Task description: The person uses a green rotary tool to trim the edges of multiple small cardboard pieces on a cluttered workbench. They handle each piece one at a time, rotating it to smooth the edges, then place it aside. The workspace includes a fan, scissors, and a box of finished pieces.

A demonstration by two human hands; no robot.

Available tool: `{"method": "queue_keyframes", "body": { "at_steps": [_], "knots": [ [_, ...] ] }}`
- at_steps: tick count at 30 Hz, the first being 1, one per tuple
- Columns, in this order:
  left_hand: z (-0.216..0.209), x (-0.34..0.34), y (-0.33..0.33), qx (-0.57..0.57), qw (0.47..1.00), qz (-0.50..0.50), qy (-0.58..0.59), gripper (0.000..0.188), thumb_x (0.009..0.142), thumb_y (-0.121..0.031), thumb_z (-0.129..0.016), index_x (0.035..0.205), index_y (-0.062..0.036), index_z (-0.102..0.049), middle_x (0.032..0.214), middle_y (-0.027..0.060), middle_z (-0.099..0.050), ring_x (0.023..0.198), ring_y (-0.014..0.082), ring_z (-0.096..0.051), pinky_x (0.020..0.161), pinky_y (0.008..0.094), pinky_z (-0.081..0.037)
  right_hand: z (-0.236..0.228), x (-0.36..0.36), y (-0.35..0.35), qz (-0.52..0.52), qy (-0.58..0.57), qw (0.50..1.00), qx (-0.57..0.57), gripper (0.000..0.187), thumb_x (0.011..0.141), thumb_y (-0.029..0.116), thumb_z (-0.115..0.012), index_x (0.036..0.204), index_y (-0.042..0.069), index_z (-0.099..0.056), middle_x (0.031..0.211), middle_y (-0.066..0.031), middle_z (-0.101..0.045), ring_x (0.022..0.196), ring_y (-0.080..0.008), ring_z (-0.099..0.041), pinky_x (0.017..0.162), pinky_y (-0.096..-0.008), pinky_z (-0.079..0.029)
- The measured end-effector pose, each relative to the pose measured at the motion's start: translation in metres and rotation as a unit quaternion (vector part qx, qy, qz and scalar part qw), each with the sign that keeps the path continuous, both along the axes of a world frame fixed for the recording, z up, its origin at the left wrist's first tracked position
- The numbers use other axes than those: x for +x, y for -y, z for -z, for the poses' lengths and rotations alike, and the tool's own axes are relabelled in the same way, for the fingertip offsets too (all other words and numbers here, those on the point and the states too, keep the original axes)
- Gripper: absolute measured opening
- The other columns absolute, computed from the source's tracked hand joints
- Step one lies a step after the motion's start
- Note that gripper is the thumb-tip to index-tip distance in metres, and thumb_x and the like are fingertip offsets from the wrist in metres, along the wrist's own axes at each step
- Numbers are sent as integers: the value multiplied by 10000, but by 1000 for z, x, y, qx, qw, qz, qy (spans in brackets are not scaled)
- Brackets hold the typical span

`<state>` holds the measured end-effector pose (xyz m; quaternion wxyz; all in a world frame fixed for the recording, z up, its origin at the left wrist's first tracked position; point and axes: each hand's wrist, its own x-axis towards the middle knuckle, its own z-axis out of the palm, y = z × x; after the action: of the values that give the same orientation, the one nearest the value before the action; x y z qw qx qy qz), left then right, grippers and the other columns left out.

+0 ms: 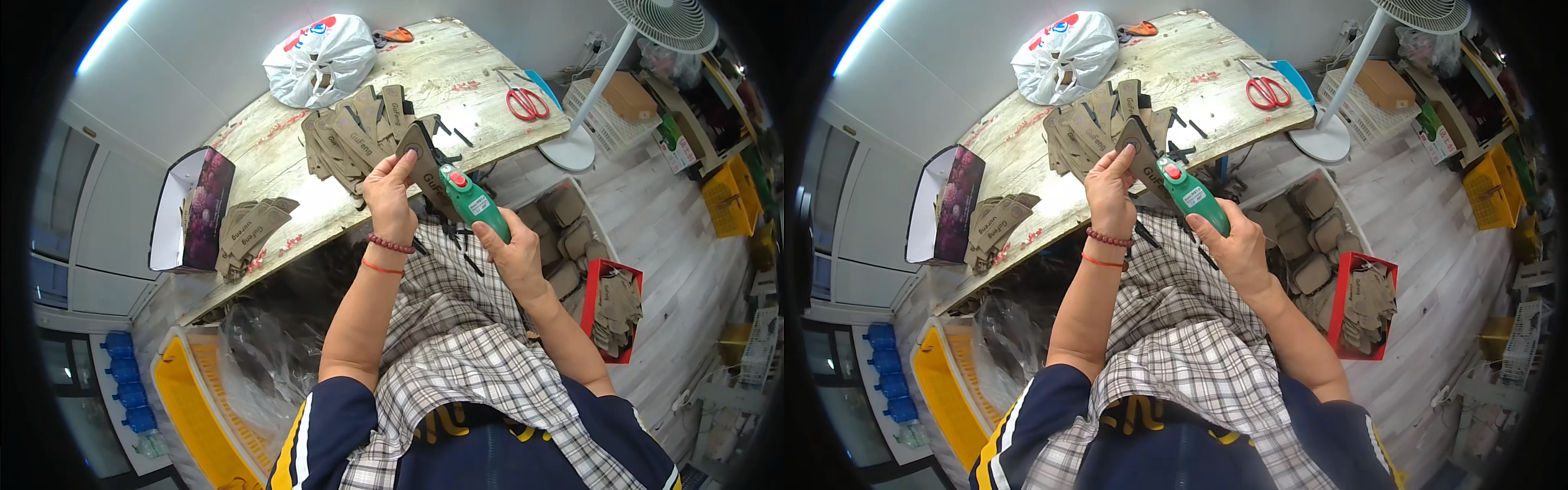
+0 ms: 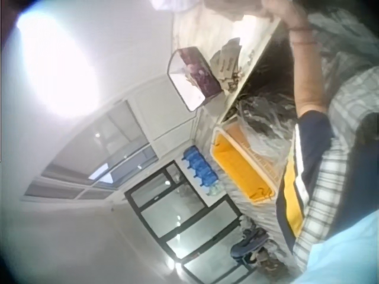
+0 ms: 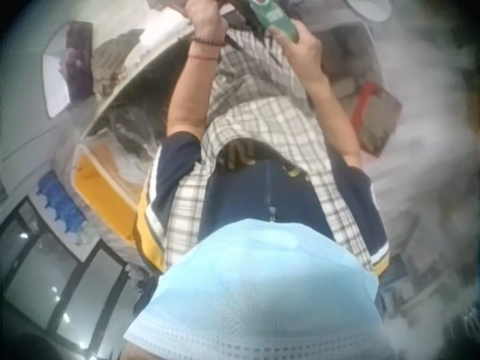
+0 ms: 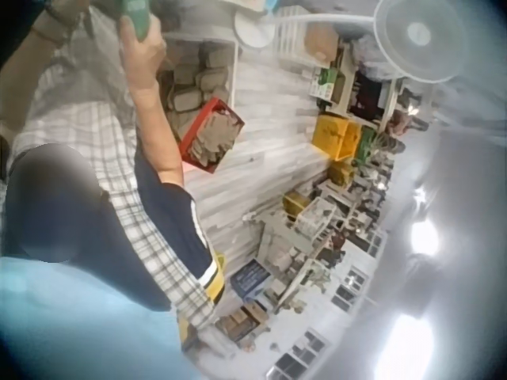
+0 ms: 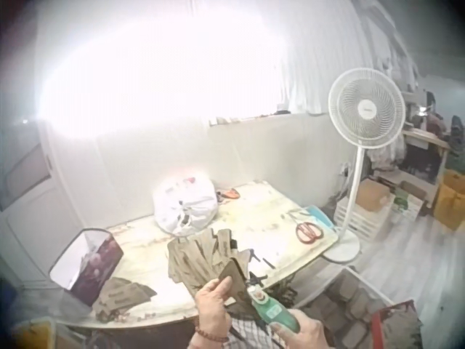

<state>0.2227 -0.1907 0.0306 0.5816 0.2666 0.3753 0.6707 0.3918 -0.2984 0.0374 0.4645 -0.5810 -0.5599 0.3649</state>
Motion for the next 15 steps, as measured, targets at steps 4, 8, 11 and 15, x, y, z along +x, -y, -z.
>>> {"method": "queue_keyframes", "body": {
  "at_steps": [4,8,11,15],
  "knots": [
    [7,6,4,-31,999,25,6,48,845,-75,-708,836,-45,-672,792,17,-687,648,74,-588,611,215,-448,2,0,3,11,-9,1000,10,468,874,429,-678,1050,-1,-625,649,-25,-593,567,-89,-555,524,-270,-448],
    [7,12,14,-45,998,37,3,48,838,-82,-715,832,-61,-673,782,0,-680,643,57,-566,616,205,-428,4,0,3,16,-12,1000,18,469,875,428,-678,1050,-4,-622,655,-26,-593,570,-93,-545,531,-268,-446],
    [8,10,22,-39,998,52,-11,51,832,-71,-717,828,-58,-668,789,0,-681,658,53,-562,633,204,-428,5,-1,1,17,-14,999,24,468,876,424,-678,1049,-7,-620,662,-29,-595,573,-95,-542,534,-269,-446],
    [12,8,31,-25,997,61,-27,41,838,-54,-704,830,-39,-667,800,12,-684,666,61,-574,640,206,-444,-2,-1,0,18,-15,999,34,463,876,420,-680,1048,-7,-621,675,-35,-600,584,-92,-543,542,-267,-446]
  ]
}}
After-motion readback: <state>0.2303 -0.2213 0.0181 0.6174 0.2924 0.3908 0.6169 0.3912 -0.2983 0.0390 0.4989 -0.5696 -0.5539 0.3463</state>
